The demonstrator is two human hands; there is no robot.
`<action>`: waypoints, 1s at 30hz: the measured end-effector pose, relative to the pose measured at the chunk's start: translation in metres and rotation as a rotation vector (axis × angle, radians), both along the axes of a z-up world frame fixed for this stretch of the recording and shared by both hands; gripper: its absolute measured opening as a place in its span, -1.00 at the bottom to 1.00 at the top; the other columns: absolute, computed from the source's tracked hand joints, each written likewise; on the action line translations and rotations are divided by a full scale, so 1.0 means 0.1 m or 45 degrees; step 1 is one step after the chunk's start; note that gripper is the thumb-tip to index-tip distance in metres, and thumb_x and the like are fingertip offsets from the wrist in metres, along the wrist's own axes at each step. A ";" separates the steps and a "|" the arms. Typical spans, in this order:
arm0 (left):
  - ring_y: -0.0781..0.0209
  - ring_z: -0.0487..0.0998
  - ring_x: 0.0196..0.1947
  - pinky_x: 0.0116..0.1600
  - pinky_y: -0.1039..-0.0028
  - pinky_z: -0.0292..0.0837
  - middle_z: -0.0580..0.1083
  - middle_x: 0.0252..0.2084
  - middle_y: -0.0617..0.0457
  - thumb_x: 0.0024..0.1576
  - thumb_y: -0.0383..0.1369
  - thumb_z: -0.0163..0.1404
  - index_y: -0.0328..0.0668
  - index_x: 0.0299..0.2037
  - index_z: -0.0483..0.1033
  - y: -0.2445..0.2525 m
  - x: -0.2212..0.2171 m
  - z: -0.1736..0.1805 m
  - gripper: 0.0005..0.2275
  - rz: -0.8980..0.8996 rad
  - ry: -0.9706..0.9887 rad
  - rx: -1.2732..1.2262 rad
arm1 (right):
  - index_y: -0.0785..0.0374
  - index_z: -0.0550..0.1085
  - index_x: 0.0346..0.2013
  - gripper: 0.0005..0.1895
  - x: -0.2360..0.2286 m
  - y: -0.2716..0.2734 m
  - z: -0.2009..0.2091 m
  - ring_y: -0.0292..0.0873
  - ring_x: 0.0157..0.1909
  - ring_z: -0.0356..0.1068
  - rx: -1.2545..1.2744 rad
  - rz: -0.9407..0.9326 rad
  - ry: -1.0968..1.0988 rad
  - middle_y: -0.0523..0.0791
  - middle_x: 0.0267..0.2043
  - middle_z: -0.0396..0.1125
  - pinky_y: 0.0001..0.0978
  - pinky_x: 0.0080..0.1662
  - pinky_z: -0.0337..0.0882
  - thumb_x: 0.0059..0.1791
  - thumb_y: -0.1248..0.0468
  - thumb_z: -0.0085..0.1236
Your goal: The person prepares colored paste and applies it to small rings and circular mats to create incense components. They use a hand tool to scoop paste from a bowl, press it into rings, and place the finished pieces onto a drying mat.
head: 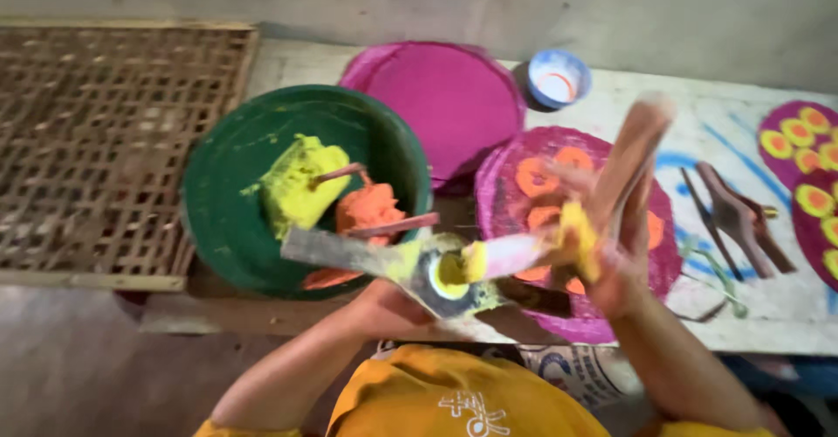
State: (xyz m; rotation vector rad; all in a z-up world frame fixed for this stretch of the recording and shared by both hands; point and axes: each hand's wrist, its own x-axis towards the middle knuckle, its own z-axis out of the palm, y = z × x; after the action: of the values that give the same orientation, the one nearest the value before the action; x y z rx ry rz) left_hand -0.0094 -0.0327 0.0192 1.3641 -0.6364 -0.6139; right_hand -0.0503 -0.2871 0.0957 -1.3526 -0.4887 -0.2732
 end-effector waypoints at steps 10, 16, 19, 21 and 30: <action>0.17 0.55 0.01 0.17 0.32 0.48 0.52 0.02 -0.06 0.00 -0.46 0.14 -0.26 0.13 0.41 -1.18 -0.63 0.34 -0.56 -0.463 -0.157 0.074 | 0.02 0.20 0.38 -0.40 -0.90 -0.91 -0.03 0.29 0.11 0.54 -0.740 0.031 -0.800 0.19 0.11 0.39 0.33 0.17 0.54 0.05 0.16 0.11; 0.21 0.55 0.02 0.17 0.33 0.48 0.54 0.00 -0.02 0.04 -0.42 0.18 -0.20 0.09 0.45 -1.77 -0.56 0.40 -0.62 -0.435 -0.121 0.105 | -0.01 -0.04 0.58 -0.26 -1.00 -1.49 0.00 0.23 0.30 0.49 -0.949 -0.084 -0.390 0.29 0.44 0.21 -0.10 0.17 0.53 0.20 0.13 0.11; 0.23 0.55 0.02 0.18 0.34 0.48 0.55 -0.01 0.00 0.06 -0.40 0.19 -0.17 0.06 0.47 -1.98 -0.26 0.40 -0.64 -0.364 -0.092 0.165 | 0.11 -0.09 0.56 -0.13 -0.87 -2.01 -0.01 0.16 0.31 0.34 -0.625 0.194 0.206 0.23 0.44 0.10 -0.08 0.18 0.43 0.13 -0.09 0.09; 0.27 0.54 0.10 0.27 0.39 0.47 0.53 0.08 0.04 -0.02 -0.41 0.30 -0.13 0.13 0.45 -2.09 -0.09 0.42 -0.52 -0.307 -0.150 0.229 | 0.19 -0.04 0.53 -0.08 -0.66 -2.35 -0.11 0.12 0.27 0.33 -0.456 0.517 0.606 0.19 0.39 0.14 -0.10 0.16 0.40 0.07 -0.20 0.04; 0.02 0.28 0.47 0.55 0.16 0.16 0.33 0.31 -0.02 0.07 -0.02 0.19 -0.07 0.41 0.20 -2.12 0.42 0.09 -0.28 -0.268 0.462 -1.496 | 0.42 0.17 0.38 0.16 -0.23 -2.80 -0.78 -0.04 0.18 0.35 -0.388 0.913 1.490 0.04 0.25 0.31 -0.14 0.14 0.36 -0.14 -0.49 -0.11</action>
State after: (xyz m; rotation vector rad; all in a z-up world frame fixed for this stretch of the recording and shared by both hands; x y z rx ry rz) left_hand 0.0322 -0.2444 0.0285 0.0861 -0.6693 -0.4890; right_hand -0.0728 -0.5675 0.0178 -1.2967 0.0207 1.1704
